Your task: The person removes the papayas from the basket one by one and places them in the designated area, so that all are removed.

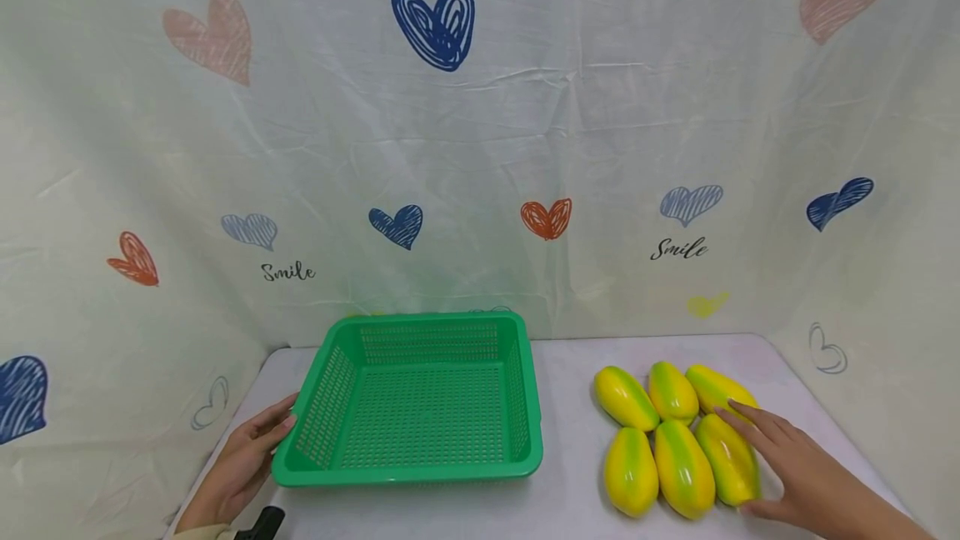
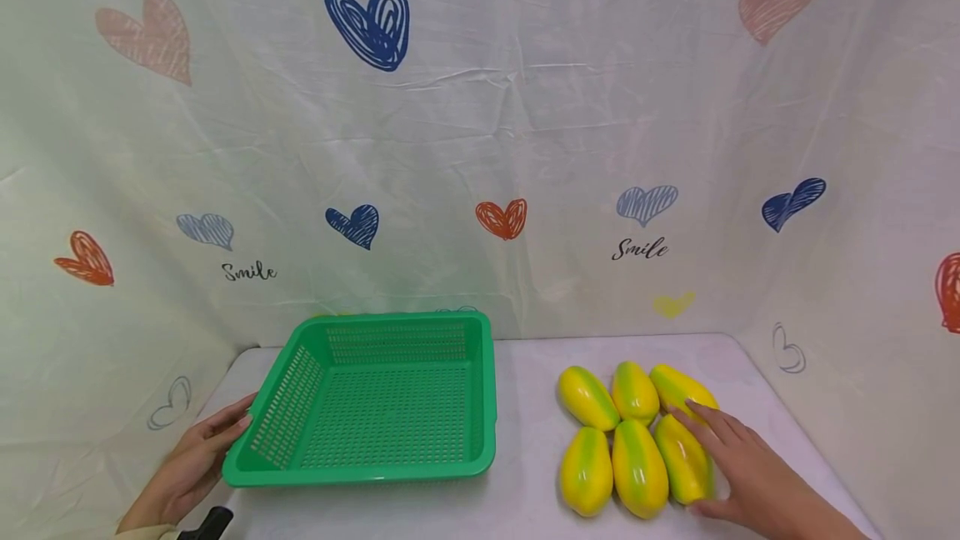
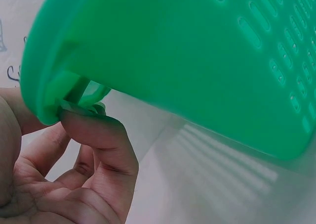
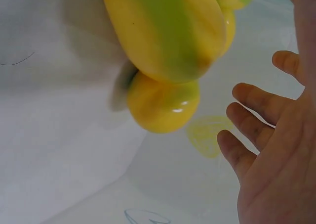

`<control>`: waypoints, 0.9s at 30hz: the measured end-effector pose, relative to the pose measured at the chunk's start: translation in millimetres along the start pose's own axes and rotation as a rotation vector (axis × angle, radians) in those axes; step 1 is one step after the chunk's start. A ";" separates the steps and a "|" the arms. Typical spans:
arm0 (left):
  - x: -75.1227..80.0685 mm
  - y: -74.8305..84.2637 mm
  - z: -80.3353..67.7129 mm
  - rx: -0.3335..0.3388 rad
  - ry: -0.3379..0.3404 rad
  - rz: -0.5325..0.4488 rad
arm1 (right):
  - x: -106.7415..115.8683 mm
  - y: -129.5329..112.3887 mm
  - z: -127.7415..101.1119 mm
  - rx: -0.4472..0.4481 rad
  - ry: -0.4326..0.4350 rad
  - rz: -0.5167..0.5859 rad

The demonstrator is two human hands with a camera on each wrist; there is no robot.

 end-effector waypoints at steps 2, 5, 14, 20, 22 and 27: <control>-0.4 -0.4 0.6 0.008 0.001 -0.001 | 2.2 -2.0 0.4 0.003 0.019 0.010; -0.4 -1.7 1.6 0.023 0.007 -0.002 | 5.2 -4.3 1.1 0.011 0.057 0.021; 0.1 -3.1 4.0 0.020 0.006 0.004 | 14.9 -0.4 7.0 0.005 0.208 -0.023; 0.6 -4.3 5.8 0.028 0.018 -0.005 | 22.0 5.5 6.9 0.003 0.366 -0.020; -0.1 -4.3 6.4 0.029 0.016 -0.005 | 22.8 8.9 7.2 -0.007 0.396 -0.020; -0.2 -4.5 6.7 0.034 0.017 -0.002 | 25.1 18.9 9.8 -0.055 0.429 -0.036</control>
Point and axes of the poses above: each hand's wrist, its own z-axis towards the middle knuckle, its own x-axis out of the back of the hand, y = z × x, the point moved 6 cm from there along z, towards the middle knuckle, and after that the axes turned 11 degrees about y, right-handed, at the moved point
